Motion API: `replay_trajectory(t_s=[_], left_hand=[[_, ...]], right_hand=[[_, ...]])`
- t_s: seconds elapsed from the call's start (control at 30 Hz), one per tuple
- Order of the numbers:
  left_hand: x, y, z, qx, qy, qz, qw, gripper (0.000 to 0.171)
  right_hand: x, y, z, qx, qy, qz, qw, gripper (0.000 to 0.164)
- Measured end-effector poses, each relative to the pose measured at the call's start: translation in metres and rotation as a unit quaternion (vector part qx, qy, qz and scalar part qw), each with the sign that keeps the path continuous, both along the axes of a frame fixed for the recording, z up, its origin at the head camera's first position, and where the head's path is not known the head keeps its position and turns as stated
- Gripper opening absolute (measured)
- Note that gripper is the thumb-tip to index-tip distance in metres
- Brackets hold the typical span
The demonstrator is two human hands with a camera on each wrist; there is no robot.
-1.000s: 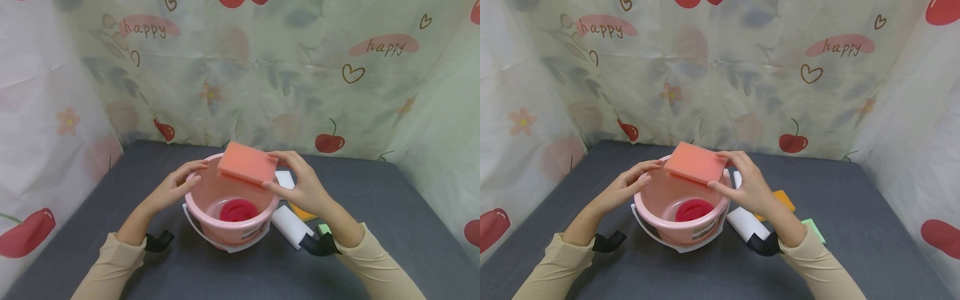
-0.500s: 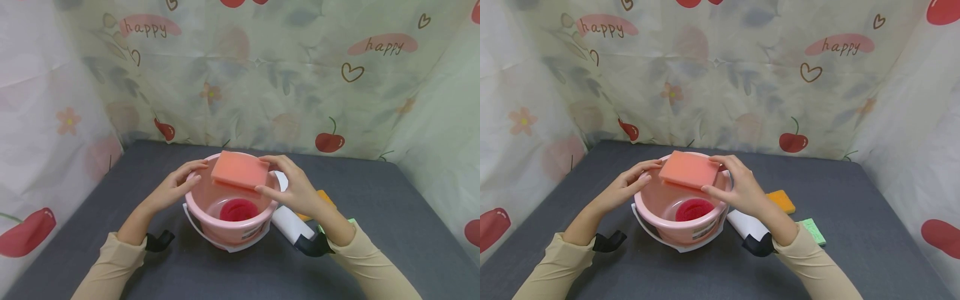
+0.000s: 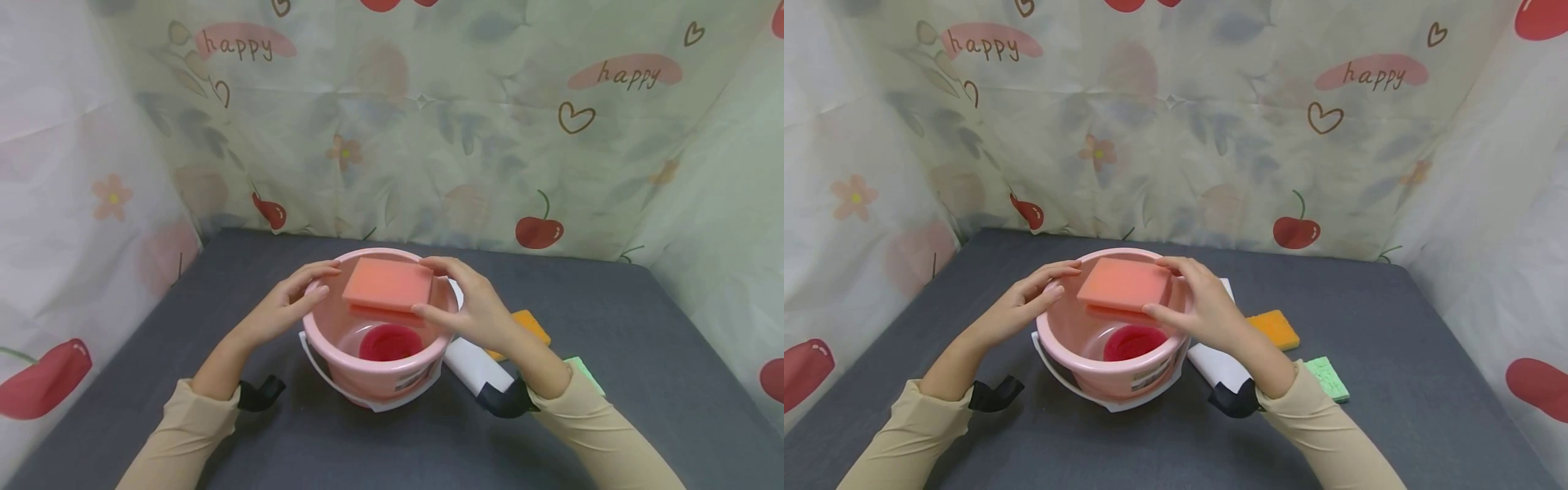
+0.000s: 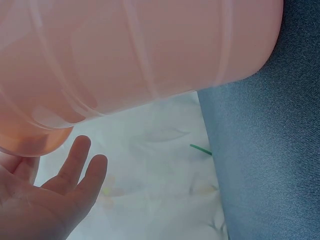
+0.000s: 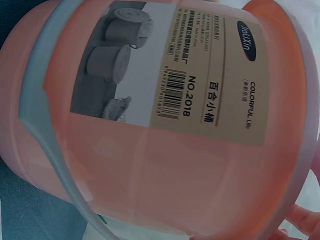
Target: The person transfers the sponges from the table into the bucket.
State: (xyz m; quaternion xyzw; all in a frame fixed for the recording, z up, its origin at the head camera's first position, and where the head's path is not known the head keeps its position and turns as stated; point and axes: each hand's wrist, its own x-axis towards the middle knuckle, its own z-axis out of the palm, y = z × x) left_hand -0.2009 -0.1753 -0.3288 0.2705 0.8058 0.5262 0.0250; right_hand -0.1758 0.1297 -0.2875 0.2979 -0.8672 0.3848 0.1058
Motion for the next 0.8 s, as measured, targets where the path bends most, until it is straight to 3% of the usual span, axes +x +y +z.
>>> replay_trajectory(t_s=[0.4,0.8], left_hand=[[-0.001,0.003,0.003,0.003,-0.003,0.004,1.0000,0.039],[-0.001,0.004,0.004,0.005,-0.006,0.005,1.0000,0.040]], right_hand=[[-0.006,-0.001,0.001,0.012,-0.038,-0.006,0.999,0.061],[-0.011,-0.002,-0.002,0.023,-0.048,-0.008,0.999,0.062]])
